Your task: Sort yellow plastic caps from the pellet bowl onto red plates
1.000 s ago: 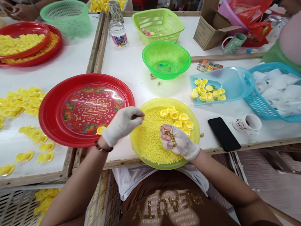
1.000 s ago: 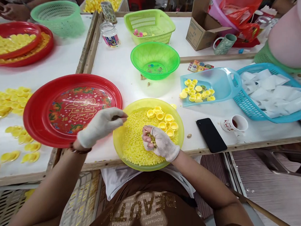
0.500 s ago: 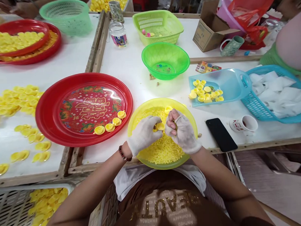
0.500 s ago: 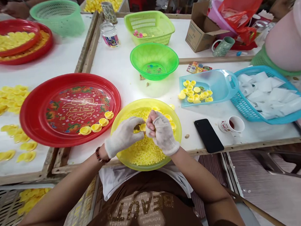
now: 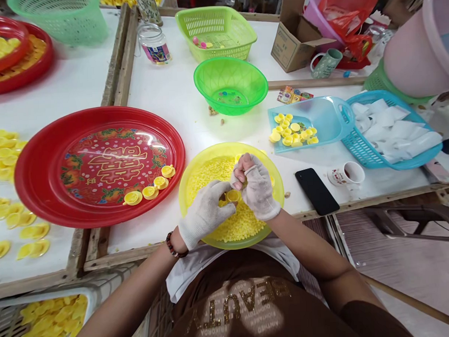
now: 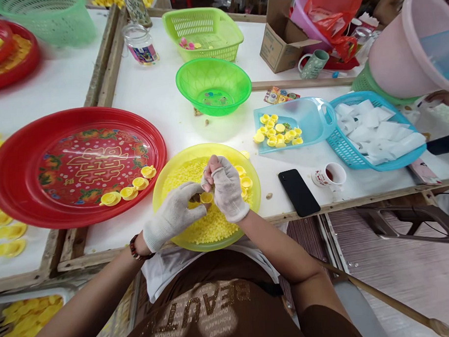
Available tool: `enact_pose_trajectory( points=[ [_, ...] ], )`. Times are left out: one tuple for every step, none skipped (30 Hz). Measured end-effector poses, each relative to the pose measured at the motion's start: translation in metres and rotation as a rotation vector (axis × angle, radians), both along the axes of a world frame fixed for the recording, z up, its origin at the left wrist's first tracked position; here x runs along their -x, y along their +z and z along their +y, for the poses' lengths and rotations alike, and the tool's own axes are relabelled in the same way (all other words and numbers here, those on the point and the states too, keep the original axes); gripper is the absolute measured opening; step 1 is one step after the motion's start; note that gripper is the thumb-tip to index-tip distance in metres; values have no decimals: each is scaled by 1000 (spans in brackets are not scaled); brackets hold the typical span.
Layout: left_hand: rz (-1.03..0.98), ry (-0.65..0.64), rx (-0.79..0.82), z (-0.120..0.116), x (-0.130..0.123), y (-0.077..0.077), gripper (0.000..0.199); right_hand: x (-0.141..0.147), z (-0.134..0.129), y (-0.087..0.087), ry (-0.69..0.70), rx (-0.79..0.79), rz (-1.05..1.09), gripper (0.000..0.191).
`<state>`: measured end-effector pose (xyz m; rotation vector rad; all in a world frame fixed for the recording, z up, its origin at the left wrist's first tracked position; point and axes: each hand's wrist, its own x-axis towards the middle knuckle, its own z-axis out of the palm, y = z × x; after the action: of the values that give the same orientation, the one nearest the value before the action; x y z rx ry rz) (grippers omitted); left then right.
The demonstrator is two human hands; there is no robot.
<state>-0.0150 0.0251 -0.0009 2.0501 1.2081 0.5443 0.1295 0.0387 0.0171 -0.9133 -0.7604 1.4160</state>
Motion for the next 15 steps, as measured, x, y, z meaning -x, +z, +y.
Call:
enact_pose_trajectory(
  points=[
    [8,2,2,-1,1,1,23,-2,0,1,8,8,24,45],
    [14,10,-1,-2,2,2,25,-4,-1,1,16,19,40,45],
    [14,18,-7,-2,4,3,27,-7,-3,2,23,30,50,44],
    [4,27,-13,-3,6,4,28,-9,-5,2,34,42,50,43],
    [-16,34,-17,-4,8,4,29,-12,-7,1,50,55,43,43],
    [-42,39,-21,-5,10,4,29,-14,-10,0,69,68,32,42],
    [-67,43,-29,-6,14,4,29,-16,-12,-2,93,80,17,42],
    [-87,47,-41,-7,18,4,28,-18,-15,-4,122,92,-3,41],
    [-99,56,-56,-7,23,5,27,-20,-17,-7,151,105,-27,40],
    [-103,73,-73,-7,29,7,27,-21,-19,-9,177,119,-50,38],
    [-102,96,-92,-7,36,9,27,-21,-21,-12,201,132,-70,37],
    [-97,124,-111,-7,43,11,28,-21,-23,-14,226,145,-83,37],
    [-87,152,-128,-7,49,14,28,-20,-24,-15,252,153,-93,36],
    [-72,176,-141,-7,55,17,29,-18,-25,-15,280,153,-104,36],
    [-55,190,-148,-8,60,19,30,-16,-26,-14,307,143,-124,35]
  ],
)
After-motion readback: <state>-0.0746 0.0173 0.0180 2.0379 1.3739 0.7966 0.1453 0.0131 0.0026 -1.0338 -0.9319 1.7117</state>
